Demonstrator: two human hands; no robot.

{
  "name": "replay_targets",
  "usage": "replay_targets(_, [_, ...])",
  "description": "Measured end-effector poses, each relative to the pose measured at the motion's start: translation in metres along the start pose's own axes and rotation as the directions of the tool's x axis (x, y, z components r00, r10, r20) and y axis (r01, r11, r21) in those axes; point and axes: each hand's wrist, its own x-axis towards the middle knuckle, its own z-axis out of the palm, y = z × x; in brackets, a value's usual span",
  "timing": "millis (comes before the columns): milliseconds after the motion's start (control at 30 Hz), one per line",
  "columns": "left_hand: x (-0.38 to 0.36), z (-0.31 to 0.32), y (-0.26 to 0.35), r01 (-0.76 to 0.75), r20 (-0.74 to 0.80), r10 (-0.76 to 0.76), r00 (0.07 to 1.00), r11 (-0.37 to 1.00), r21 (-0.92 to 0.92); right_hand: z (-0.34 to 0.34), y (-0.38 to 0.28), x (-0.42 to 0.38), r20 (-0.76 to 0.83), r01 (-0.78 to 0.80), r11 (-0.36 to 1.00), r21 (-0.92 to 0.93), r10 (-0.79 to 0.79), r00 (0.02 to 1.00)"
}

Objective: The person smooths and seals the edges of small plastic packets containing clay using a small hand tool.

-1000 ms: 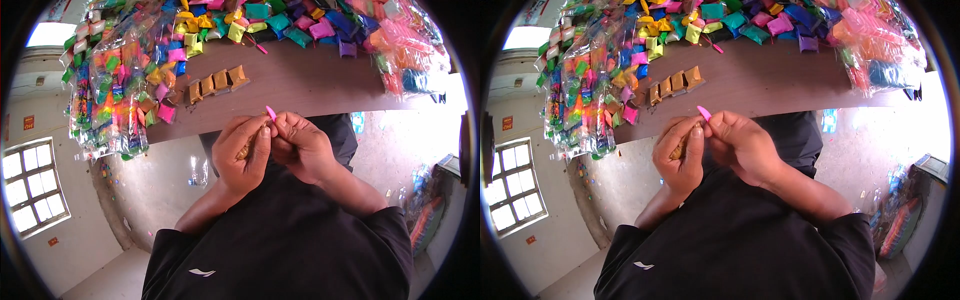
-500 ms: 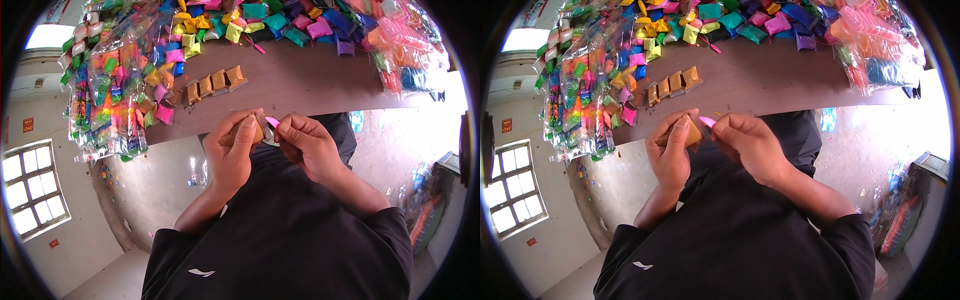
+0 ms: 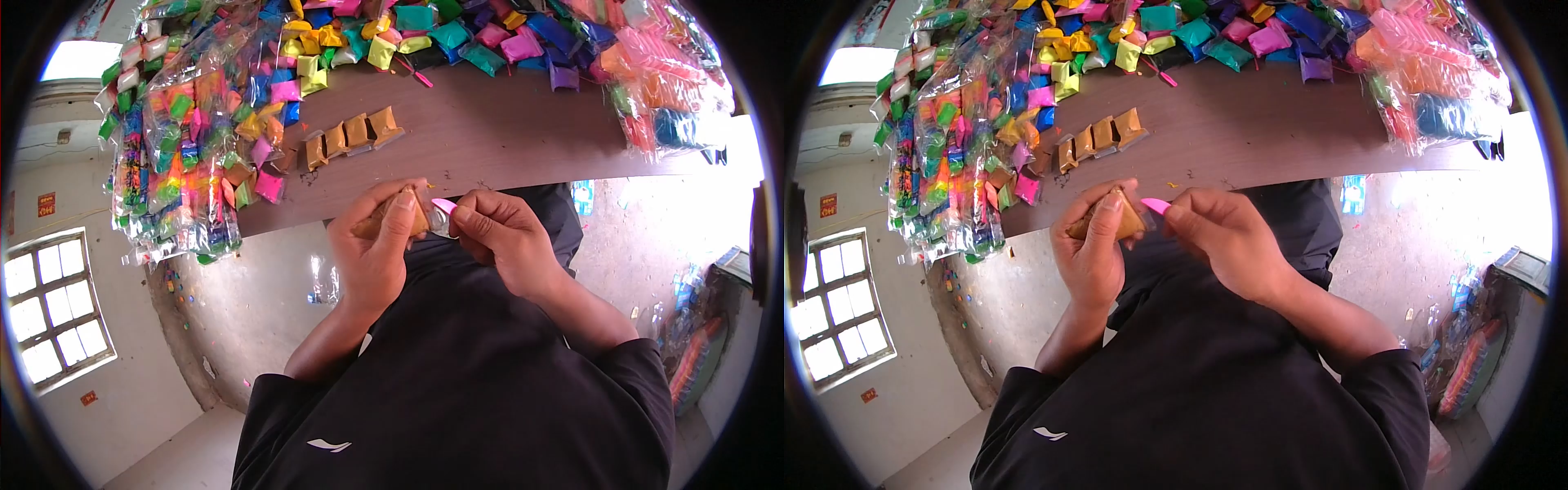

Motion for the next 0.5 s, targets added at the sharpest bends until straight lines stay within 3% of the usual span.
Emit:
replay_targets(433, [0.0026, -0.0003, -0.0026, -0.015, -0.038, 0.014, 0.999, 1.0, -0.014, -0.0003, 0.0025, -0.0044, 0.004, 0.022, 0.999, 0.028, -0.022, 1.0])
replay_targets(500, [0.0031, -0.0001, -0.0023, -0.019, -0.035, 0.019, 0.999, 1.0, -0.01, 0.0001, 0.0036, -0.004, -0.017, 0.04, 0.998, -0.05, -0.041, 0.999])
